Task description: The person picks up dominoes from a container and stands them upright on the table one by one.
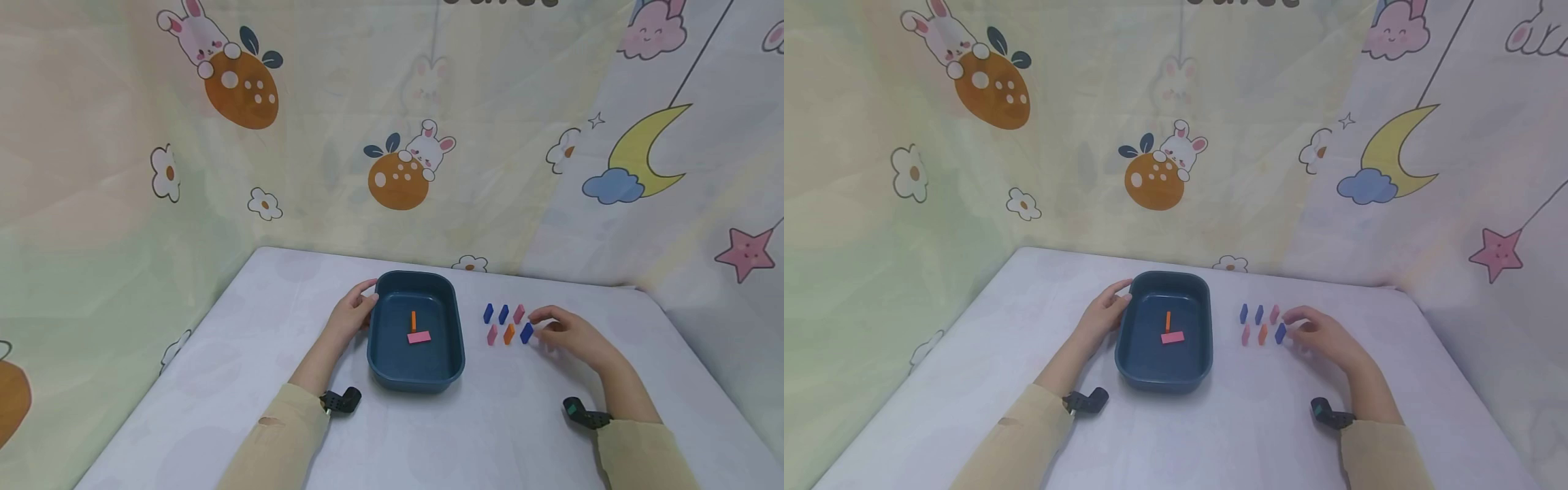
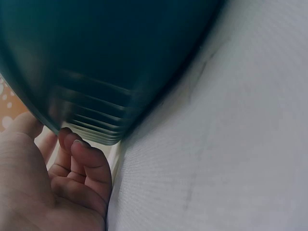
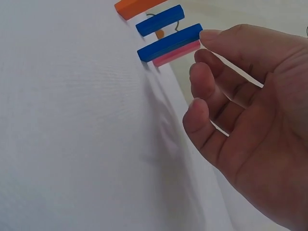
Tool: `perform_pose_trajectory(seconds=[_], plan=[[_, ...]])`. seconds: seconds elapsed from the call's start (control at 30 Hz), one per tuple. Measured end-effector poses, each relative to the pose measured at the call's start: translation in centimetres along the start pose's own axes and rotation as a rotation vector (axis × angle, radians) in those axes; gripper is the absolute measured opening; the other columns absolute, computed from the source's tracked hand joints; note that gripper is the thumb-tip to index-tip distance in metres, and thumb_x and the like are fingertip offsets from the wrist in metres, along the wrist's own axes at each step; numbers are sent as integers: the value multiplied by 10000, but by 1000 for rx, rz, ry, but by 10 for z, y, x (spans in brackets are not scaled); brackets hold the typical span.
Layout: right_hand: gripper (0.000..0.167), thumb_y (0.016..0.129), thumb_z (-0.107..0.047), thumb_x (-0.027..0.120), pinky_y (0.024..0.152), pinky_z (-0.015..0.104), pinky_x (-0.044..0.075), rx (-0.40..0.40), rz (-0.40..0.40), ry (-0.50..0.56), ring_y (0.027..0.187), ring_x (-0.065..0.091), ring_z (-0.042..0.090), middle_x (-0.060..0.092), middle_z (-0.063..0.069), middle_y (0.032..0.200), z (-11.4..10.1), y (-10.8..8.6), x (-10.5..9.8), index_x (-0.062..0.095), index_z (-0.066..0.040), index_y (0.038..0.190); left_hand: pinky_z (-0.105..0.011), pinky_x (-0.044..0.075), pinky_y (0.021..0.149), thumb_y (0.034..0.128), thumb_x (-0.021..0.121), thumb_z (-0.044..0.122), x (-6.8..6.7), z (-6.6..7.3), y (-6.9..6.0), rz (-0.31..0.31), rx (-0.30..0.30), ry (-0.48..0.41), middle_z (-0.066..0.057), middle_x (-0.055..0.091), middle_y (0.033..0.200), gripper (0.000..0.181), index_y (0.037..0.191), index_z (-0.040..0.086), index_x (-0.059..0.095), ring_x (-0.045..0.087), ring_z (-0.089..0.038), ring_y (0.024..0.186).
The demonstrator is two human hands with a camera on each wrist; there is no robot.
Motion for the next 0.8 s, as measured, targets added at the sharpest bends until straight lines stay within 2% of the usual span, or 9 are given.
perform_pose_trajectory(seconds=[0.17,0.47,0.67,0.8], plan=[[425,966,-373,615,850,388,490,-21,26,-8,1009,577,263,543,125,1329,-5,-2,-3,527,-184,1336,-315,529,663,964,604,434,-1,-1,0,-1,0,-6,-77,615,939,390,1348,439,536,633,-218,746],[429,972,-371,609,823,370,480,-54,28,6,1009,575,296,555,147,1312,-14,-1,-4,523,-162,1337,-306,525,668,963,600,451,0,-1,-1,6,-1,5,-70,615,946,409,1365,419,532,630,-208,746],[381,985,-327,596,841,379,498,-91,23,27,1046,584,300,573,147,1310,-28,3,-3,536,-169,1327,-302,527,661,965,592,458,0,-1,-1,6,10,18,-68,626,957,414,1372,414,528,627,-203,750],[361,988,-313,592,907,472,499,-104,8,45,1063,603,305,618,159,1247,-42,8,-1,542,-180,1320,-304,532,670,959,599,467,0,-1,0,1,5,15,-72,627,964,419,1369,421,527,633,-209,758]])
Point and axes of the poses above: each hand's wrist, its own y-axis towards the middle knuckle, its own x-axis out of the palm, z = x × y, the point moved 1 cm from there along y, towards the middle knuckle
